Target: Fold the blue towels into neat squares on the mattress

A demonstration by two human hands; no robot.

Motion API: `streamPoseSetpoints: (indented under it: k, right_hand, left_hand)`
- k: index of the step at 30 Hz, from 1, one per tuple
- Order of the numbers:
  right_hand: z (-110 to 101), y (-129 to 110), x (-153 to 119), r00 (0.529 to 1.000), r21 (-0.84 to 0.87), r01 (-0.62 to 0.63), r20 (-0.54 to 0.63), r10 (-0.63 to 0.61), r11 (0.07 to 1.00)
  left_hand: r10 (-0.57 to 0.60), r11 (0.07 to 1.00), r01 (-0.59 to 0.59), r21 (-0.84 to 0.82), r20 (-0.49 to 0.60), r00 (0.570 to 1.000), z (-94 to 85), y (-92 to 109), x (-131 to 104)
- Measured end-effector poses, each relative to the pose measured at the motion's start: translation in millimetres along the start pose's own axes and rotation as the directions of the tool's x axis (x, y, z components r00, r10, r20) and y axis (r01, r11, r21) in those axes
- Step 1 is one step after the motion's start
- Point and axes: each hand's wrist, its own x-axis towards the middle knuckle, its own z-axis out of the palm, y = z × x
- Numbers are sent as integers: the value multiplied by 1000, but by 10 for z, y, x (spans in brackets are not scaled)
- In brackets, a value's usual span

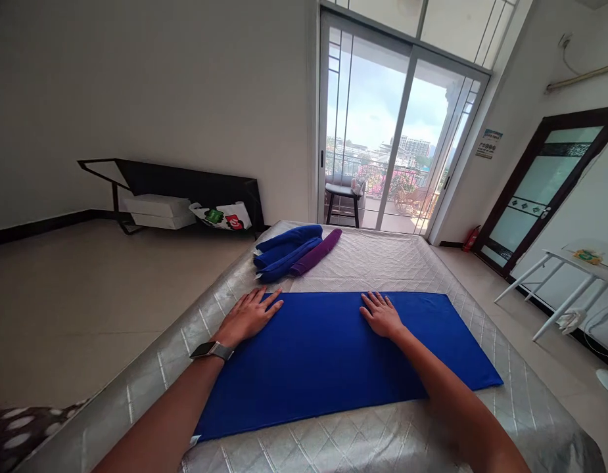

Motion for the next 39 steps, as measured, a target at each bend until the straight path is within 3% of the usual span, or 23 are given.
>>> streamPoseSetpoints:
  k: [4, 8, 11, 14, 18, 21, 23, 25, 28, 30, 32, 35, 39]
  right_hand:
    - [-103, 743, -170, 982, -51, -187, -17, 186, 981]
    - [-202, 1481, -331, 926, -76, -376, -25, 375, 923]
    - [-232, 1796, -401, 878, -66, -479, -45, 477, 875]
    - [-234, 1887, -428, 864, -53, -502, -66, 499, 863]
    - [-262, 1812, -435, 851, -109, -525, -77, 519, 844]
    - [-304, 1592, -409, 824, -199, -561, -223, 521, 803]
    - [-314, 1307, -367, 844, -232, -513, -311, 436, 827]
    - [-289, 909, -311, 897, -223, -394, -306, 319, 892]
    - [-169, 238, -239, 978, -127, -158, -157, 138, 979]
    - [-67, -119, -215, 997, -55, -21, -78, 16, 998]
    - [13, -316, -211, 999, -5, 46, -28, -46, 999]
    - [50, -256, -235, 1000, 19, 25, 17, -25, 1000]
    - [-29, 362, -321, 992, -24, -125, 2, 125, 992]
  left_hand:
    - [-9, 1000, 9, 3, 21, 1000, 29, -19, 13]
    - [-43, 999, 43, -4, 47, 998, -30, 1, 6]
    - [-44, 999, 43, 15, 80, 996, -99, 25, -13]
    - [-58, 998, 55, 28, 94, 994, -143, 49, -27]
    - [-70, 997, 68, 29, 77, 995, -134, 63, -21]
    - [-43, 999, 43, 10, 56, 998, -93, 45, -8]
    - [-23, 1000, 23, 1, 43, 999, -62, 27, -1]
    - [-5, 1000, 5, 4, 28, 1000, -36, 16, 2]
    - [-13, 1000, 13, 5, 11, 1000, -22, 20, -2]
    - [-32, 999, 32, 0, 11, 999, -29, 32, -4]
    - [-39, 999, 39, 1, 18, 999, -39, 41, -3]
    - [-32, 999, 32, -2, 22, 999, -52, 47, 3]
    - [-55, 998, 56, -24, 38, 998, -67, 49, 3]
